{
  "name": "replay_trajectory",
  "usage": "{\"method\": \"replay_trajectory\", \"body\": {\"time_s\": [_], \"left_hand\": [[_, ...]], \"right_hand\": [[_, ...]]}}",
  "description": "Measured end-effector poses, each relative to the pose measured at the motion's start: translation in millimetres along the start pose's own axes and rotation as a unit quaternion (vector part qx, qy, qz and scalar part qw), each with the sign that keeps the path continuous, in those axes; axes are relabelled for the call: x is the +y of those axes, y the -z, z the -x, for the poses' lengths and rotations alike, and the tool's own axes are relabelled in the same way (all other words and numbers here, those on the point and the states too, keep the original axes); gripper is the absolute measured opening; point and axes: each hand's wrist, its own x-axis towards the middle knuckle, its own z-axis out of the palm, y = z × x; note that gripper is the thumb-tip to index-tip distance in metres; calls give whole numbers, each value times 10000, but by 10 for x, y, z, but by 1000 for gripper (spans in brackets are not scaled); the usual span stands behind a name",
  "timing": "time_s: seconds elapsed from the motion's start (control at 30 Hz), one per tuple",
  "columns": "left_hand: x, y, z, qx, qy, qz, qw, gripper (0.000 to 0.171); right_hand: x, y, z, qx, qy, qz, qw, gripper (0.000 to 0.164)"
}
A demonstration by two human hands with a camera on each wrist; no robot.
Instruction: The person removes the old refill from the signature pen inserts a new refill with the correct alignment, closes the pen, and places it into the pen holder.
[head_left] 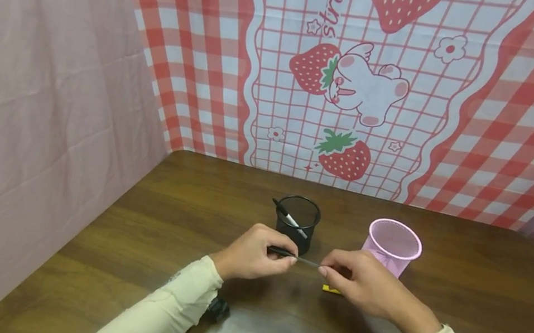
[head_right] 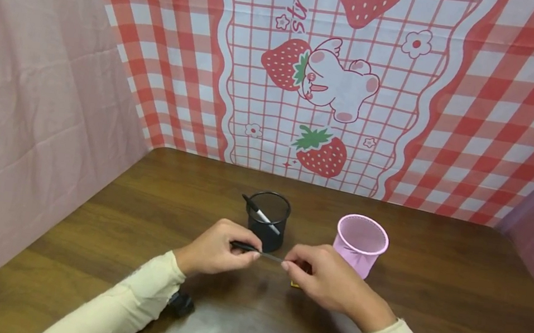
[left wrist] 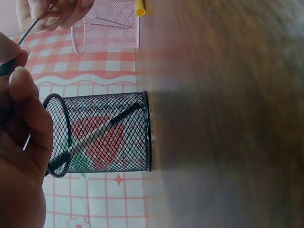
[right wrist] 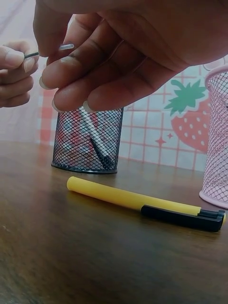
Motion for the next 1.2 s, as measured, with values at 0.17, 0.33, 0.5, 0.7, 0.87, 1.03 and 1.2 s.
{"method": "replay_trajectory", "body": {"time_s": [0.17, 0.33, 0.5, 0.7, 0.87, 1.03, 1.2], "left_hand": [[11, 27, 5, 48, 133, 112, 9998, 5], [-5, 66, 20, 100, 194, 170, 9996, 5], [-31, 85, 35, 150, 185, 172, 9996, 5], [-34, 93, 32, 174, 333, 214, 9991, 5], [-37, 107, 36, 239, 403, 211, 9987, 5], [-52, 127, 46, 323, 486, 207, 9981, 5], [-64, 156, 48, 390, 526, 212, 9976, 5]], "right_hand": [[7, 14, 8, -21, -138, 27, 9999, 14], [13, 34, 12, -71, -319, 64, 9994, 12], [17, 61, 14, -86, -428, 150, 9989, 14], [25, 85, 29, -58, -458, 140, 9988, 15], [33, 94, 30, -19, -408, 123, 9991, 16], [36, 92, 33, -16, -445, 91, 9990, 17], [46, 95, 29, 90, -450, 156, 9988, 17]]}}
